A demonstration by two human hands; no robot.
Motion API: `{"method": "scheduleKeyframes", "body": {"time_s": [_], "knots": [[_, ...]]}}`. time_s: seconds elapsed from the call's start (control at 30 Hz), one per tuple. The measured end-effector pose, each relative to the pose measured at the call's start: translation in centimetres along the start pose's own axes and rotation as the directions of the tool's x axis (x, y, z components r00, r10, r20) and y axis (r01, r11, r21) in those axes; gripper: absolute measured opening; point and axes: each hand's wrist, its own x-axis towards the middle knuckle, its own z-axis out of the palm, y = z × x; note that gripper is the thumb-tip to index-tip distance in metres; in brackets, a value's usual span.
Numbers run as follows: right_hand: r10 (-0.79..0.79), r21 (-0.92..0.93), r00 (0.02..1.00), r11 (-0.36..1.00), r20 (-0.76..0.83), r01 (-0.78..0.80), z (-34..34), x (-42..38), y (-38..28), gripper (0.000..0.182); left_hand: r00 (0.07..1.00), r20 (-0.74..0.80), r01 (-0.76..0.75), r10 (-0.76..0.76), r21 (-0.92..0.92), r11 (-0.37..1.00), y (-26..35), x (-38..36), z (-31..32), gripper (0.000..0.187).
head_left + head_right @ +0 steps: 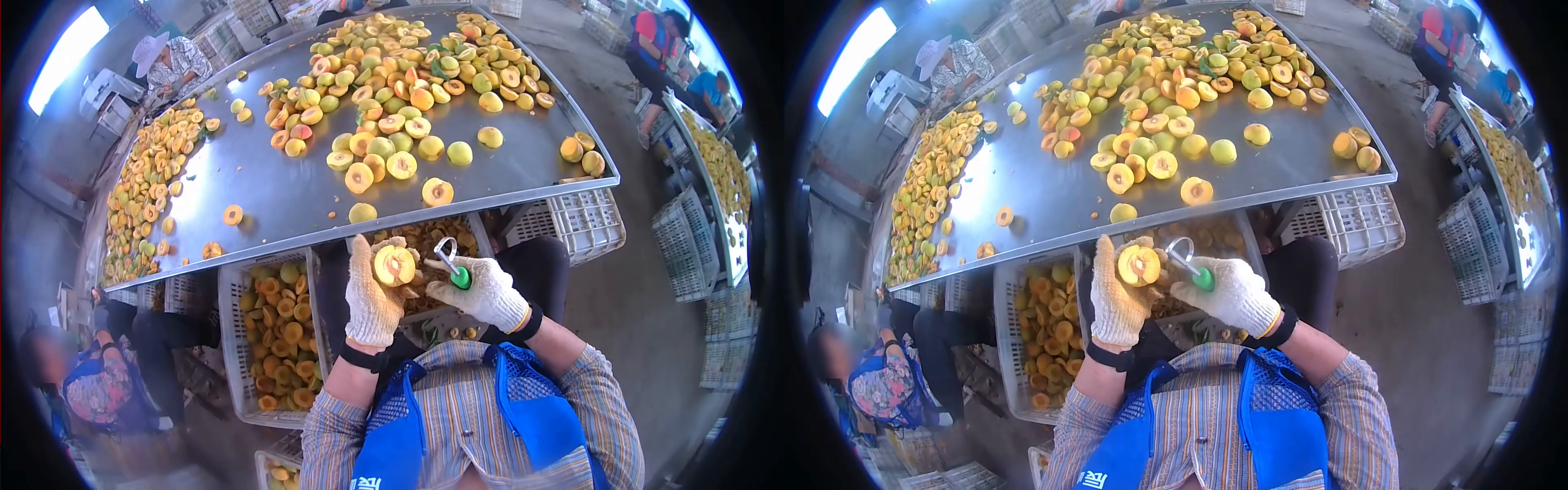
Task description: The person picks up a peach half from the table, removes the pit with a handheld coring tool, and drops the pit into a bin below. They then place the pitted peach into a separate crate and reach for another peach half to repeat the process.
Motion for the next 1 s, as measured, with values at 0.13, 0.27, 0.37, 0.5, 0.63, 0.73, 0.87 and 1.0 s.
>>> {"method": "scheduleKeyframes", "body": {"time_s": [0.13, 0.27, 0.37, 0.5, 0.63, 0.73, 0.87, 1.0], "knots": [[-0.492, -0.004, 0.859, 0.868, -0.144, 0.496, 0.1, 0.7, -0.1, 0.055, 1.000, -0.003, 0.018, -0.018, 0.043, 0.999, -0.8, -0.3, -0.3, 0.052], [-0.582, -0.461, 0.782, 0.644, 0.223, 0.611, -0.3, 2.4, -0.9, 0.034, 1.000, -0.007, -0.016, 0.018, 0.231, 0.973, -2.6, -0.1, 0.2, 0.042], [-0.638, -0.149, 0.754, 0.740, 0.154, 0.656, -0.2, 2.9, 0.7, 0.029, 0.985, 0.076, 0.116, -0.156, 0.377, 0.919, -2.4, -0.7, -1.1, 0.048], [-0.427, -0.002, 0.889, 0.901, 0.168, 0.433, 0.0, 2.2, 1.2, 0.028, 0.979, 0.027, 0.176, -0.203, 0.397, 0.901, -3.6, -0.5, -3.1, 0.054], [-0.294, -0.040, 0.945, 0.953, 0.141, 0.302, -0.1, 2.9, 2.2, 0.026, 0.972, 0.045, 0.191, -0.231, 0.419, 0.888, -3.2, -0.8, -2.5, 0.054], [-0.055, 0.170, 0.997, 0.983, -0.046, 0.062, 0.3, 3.0, 2.5, 0.026, 0.972, 0.036, 0.207, -0.231, 0.322, 0.924, -2.3, -0.9, -1.4, 0.053], [0.075, 0.166, 0.969, 0.985, -0.235, -0.036, -1.0, 2.9, 3.9, 0.041, 0.951, 0.302, -0.087, 0.063, 0.066, 0.994, -0.6, -0.9, -0.5, 0.046], [0.201, 0.315, 0.974, 0.935, -0.101, -0.161, -1.0, 1.1, 4.7, 0.045, 0.949, 0.302, -0.115, 0.087, 0.074, 0.991, 0.0, 0.2, -2.1, 0.044]]}}
